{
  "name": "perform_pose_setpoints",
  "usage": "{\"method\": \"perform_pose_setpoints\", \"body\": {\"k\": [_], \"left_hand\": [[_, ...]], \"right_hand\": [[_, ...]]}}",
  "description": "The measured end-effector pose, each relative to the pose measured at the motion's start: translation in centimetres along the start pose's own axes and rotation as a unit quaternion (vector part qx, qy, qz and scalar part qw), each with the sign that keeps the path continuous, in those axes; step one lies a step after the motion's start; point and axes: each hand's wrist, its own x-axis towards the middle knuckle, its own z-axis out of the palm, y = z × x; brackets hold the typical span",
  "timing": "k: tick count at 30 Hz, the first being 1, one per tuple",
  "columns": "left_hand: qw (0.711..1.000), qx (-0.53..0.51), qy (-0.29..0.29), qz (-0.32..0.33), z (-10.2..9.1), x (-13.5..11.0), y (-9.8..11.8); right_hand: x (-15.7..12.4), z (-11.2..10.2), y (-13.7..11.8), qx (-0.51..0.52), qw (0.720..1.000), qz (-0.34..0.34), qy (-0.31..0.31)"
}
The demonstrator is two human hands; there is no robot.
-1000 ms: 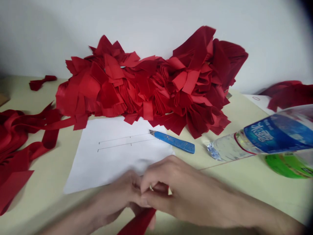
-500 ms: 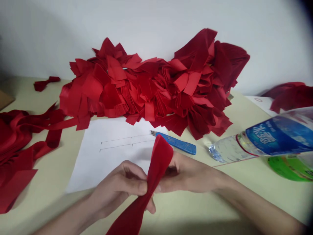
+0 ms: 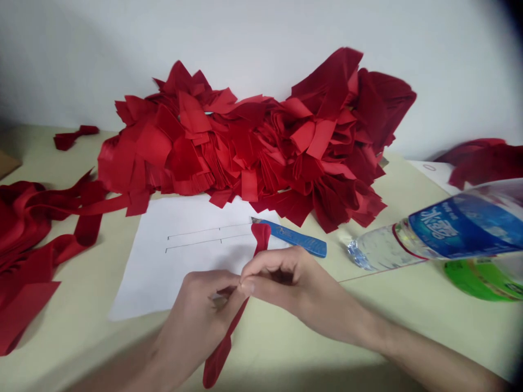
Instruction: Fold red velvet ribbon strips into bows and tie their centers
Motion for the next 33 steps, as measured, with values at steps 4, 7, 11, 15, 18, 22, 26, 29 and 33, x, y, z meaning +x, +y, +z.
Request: {"method": "perform_pose_setpoints", "body": {"k": [4,7,11,15,18,22,26,29,33], "left_hand": [[0.999,-0.043,-0.013,0.001,-0.1,0.0,-0.1],[0.991,-0.116,-0.046,-0.041,-0.7,0.6,0.0],[0.964,-0.231,-0.091,-0.097,-1.8,1.5,0.0],[0.911,-0.357,-0.156,-0.132,-2.1,1.7,-0.5],[0.872,-0.431,-0.170,-0.158,-1.9,1.6,-0.9],[0.838,-0.488,-0.168,-0.178,-1.6,1.6,-0.9],[0.807,-0.529,-0.203,-0.165,-1.6,1.4,-0.8],[0.807,-0.471,-0.300,-0.193,-1.2,0.9,-0.7],[0.841,-0.300,-0.376,-0.248,-0.1,0.0,-0.4]], "right_hand": [[-0.5,1.1,0.2,-0.099,0.994,-0.037,-0.026],[-1.3,0.9,0.2,-0.151,0.985,-0.057,-0.065],[-1.9,-0.6,0.6,-0.089,0.993,-0.026,-0.070],[-2.0,-2.1,1.3,-0.020,0.998,0.018,-0.061],[-2.0,-2.7,1.8,0.006,0.997,0.038,-0.065],[-2.0,-2.8,2.0,0.030,0.995,0.055,-0.076],[-1.3,-2.8,2.4,0.039,0.990,0.064,-0.119],[-0.2,-3.1,2.8,0.042,0.987,0.046,-0.149],[1.1,-3.0,2.4,-0.012,0.964,0.056,-0.260]]}}
